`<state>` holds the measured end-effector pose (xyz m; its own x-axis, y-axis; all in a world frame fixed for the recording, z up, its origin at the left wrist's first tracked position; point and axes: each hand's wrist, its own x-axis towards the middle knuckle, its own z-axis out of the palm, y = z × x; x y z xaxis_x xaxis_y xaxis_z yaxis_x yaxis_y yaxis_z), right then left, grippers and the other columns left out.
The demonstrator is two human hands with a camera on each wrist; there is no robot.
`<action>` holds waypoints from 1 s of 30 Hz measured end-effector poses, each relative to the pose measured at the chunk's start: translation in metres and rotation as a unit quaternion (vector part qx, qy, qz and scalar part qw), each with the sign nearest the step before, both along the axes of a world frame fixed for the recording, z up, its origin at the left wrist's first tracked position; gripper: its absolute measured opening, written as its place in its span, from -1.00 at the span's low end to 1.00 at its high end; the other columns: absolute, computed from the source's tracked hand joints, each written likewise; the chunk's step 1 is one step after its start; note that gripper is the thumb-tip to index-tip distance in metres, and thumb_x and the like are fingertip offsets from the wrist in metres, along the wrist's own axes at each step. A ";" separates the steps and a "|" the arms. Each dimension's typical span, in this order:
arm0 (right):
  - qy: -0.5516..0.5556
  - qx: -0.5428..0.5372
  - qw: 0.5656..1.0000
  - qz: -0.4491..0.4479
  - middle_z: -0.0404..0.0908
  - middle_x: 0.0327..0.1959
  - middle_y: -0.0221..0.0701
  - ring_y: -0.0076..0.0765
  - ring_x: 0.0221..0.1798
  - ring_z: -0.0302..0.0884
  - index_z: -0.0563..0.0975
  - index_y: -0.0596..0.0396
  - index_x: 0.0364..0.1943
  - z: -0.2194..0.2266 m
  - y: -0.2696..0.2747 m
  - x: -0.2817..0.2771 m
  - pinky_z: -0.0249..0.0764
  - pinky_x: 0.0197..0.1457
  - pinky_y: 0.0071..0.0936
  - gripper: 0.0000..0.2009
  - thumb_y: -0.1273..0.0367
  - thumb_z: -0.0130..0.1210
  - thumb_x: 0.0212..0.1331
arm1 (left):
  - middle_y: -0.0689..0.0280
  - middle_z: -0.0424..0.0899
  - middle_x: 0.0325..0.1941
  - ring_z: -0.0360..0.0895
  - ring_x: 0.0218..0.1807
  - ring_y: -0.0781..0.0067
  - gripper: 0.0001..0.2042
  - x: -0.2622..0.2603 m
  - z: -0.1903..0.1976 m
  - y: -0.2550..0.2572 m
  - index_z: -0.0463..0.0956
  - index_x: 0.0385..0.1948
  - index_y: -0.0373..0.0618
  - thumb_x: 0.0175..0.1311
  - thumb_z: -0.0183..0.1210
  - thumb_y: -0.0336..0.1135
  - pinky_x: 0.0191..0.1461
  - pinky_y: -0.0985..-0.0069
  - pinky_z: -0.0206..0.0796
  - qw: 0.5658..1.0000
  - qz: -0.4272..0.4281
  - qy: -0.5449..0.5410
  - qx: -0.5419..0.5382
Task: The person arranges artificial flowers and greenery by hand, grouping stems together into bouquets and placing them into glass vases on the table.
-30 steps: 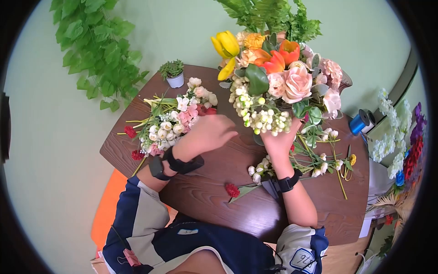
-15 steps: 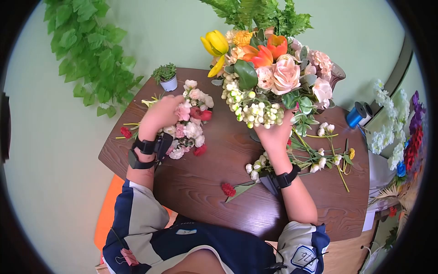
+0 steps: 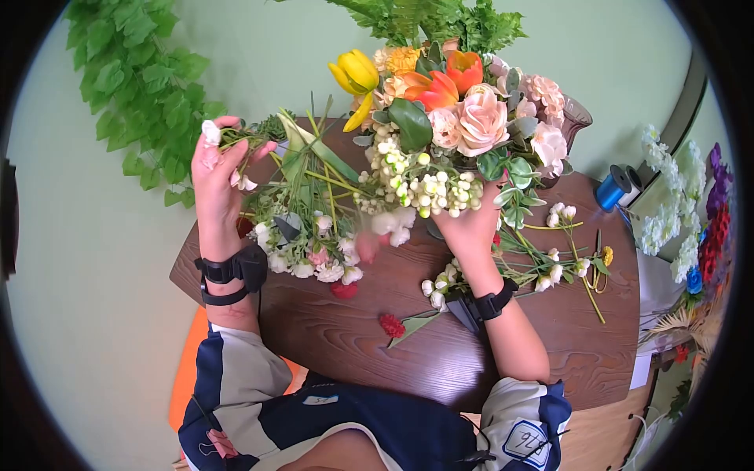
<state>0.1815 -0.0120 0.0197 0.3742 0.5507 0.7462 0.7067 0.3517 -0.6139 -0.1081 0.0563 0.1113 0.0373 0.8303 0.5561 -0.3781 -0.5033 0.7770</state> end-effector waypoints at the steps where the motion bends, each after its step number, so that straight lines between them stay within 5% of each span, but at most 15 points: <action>1: 0.000 -0.003 1.000 0.000 0.50 -0.19 -0.23 -0.24 -0.17 0.52 0.16 0.20 -0.01 -0.002 0.001 0.001 0.41 -0.08 -0.37 -0.25 0.34 0.38 -0.34 | 0.30 0.44 -0.34 0.61 -0.33 0.27 -0.72 0.002 0.002 -0.004 0.34 -0.13 -0.30 0.09 0.07 -0.64 -0.18 0.47 0.51 1.000 0.000 0.001 -0.001; 5: -0.015 -0.024 0.999 -0.022 0.50 -0.18 -0.21 -0.20 -0.18 0.53 0.17 0.23 -0.01 0.000 -0.003 0.000 0.40 -0.09 -0.33 -0.25 0.36 0.38 -0.35 | 0.28 0.44 -0.25 0.59 -0.31 0.33 -0.72 0.002 0.006 -0.014 0.34 -0.14 -0.30 0.08 0.06 -0.65 -0.14 0.45 0.50 0.999 0.011 0.007 0.030; 8: -0.040 -0.025 0.996 -0.082 0.49 -0.25 -0.25 -0.05 -0.24 0.47 0.22 0.24 -0.06 -0.003 -0.007 -0.009 0.34 -0.05 -0.27 -0.32 0.39 0.35 -0.36 | 0.11 0.54 -0.30 0.62 -0.28 0.15 -0.71 0.003 0.005 -0.013 0.29 -0.10 -0.31 0.11 0.03 -0.61 -0.13 0.44 0.47 0.997 0.032 0.043 0.051; 11: -0.087 0.054 0.971 -0.216 0.19 0.00 -0.19 -0.17 -0.01 0.23 0.21 0.22 0.03 -0.014 -0.017 -0.019 0.22 0.04 -0.34 -0.28 0.46 0.32 -0.36 | 0.11 0.53 -0.31 0.62 -0.28 0.17 -0.71 0.002 0.006 -0.014 0.29 -0.11 -0.30 0.10 0.03 -0.62 -0.13 0.44 0.47 0.996 0.035 0.059 0.054; 13: -0.181 0.201 0.959 -0.079 0.33 -0.20 -0.25 -0.20 -0.15 0.26 0.34 0.13 -0.23 -0.013 -0.024 -0.017 0.21 -0.11 -0.36 -0.59 0.55 0.21 -0.26 | 0.12 0.53 -0.32 0.62 -0.27 0.14 -0.72 0.003 0.006 -0.016 0.30 -0.14 -0.28 0.08 0.06 -0.62 -0.14 0.44 0.47 0.996 0.031 0.066 0.046; 14: -0.246 0.190 0.950 -0.015 0.39 -0.39 -0.32 -0.22 -0.29 0.31 0.37 0.07 -0.41 -0.001 -0.030 -0.020 0.21 -0.21 -0.36 -0.74 0.62 0.13 -0.24 | 0.12 0.53 -0.32 0.62 -0.27 0.14 -0.72 0.003 0.007 -0.021 0.30 -0.14 -0.28 0.08 0.06 -0.62 -0.14 0.44 0.47 0.996 0.031 0.066 0.046; 16: -0.282 0.152 0.942 0.104 0.47 -0.35 -0.32 -0.17 -0.28 0.41 0.44 0.10 -0.33 0.001 -0.033 -0.027 0.28 -0.18 -0.31 -0.71 0.60 0.11 -0.26 | 0.30 0.39 -0.22 0.57 -0.22 0.37 -0.69 0.005 0.014 -0.038 0.33 -0.18 -0.27 -0.01 0.04 -0.72 -0.10 0.40 0.48 0.998 -0.050 0.042 -0.010; 20: -0.288 0.046 0.931 0.219 0.49 -0.15 -0.23 -0.15 -0.08 0.44 0.46 0.15 -0.17 0.011 -0.030 -0.053 0.33 -0.04 -0.30 -0.66 0.52 0.08 -0.15 | 0.25 0.39 -0.28 0.56 -0.22 0.30 -0.67 0.018 0.024 -0.081 0.31 -0.24 -0.27 -0.10 0.10 -0.73 -0.10 0.35 0.46 0.996 -0.003 0.073 0.060; 25: -0.344 -0.052 0.928 0.131 0.48 -0.28 -0.24 -0.18 -0.14 0.41 0.47 0.16 -0.25 0.007 -0.035 -0.057 0.28 -0.03 -0.30 -0.73 0.42 0.10 -0.11 | 0.20 0.38 -0.26 0.50 -0.23 0.32 -0.69 0.015 0.025 -0.093 0.28 -0.24 -0.28 -0.06 0.13 -0.59 -0.13 0.22 0.46 0.994 -0.076 -0.004 0.083; 27: -0.384 -0.140 0.903 0.131 0.45 -0.48 -0.32 -0.22 -0.28 0.39 0.46 0.11 -0.44 0.000 -0.034 -0.051 0.26 -0.14 -0.33 -0.84 0.40 0.12 -0.16 | 0.15 0.29 -0.25 0.52 -0.27 0.18 -0.65 0.010 0.030 -0.094 0.22 -0.21 -0.32 -0.09 0.07 -0.50 -0.16 0.21 0.49 0.994 -0.022 0.043 0.100; 30: -0.376 -0.090 0.912 0.137 0.39 -0.61 -0.40 -0.26 -0.40 0.36 0.40 0.05 -0.59 0.005 -0.037 -0.052 0.23 -0.29 -0.37 -0.87 0.39 0.14 -0.21 | 0.12 0.40 -0.29 0.54 -0.27 0.17 -0.65 -0.004 0.033 -0.084 0.24 -0.18 -0.33 -0.03 0.09 -0.47 -0.16 0.25 0.47 0.997 0.009 0.044 0.064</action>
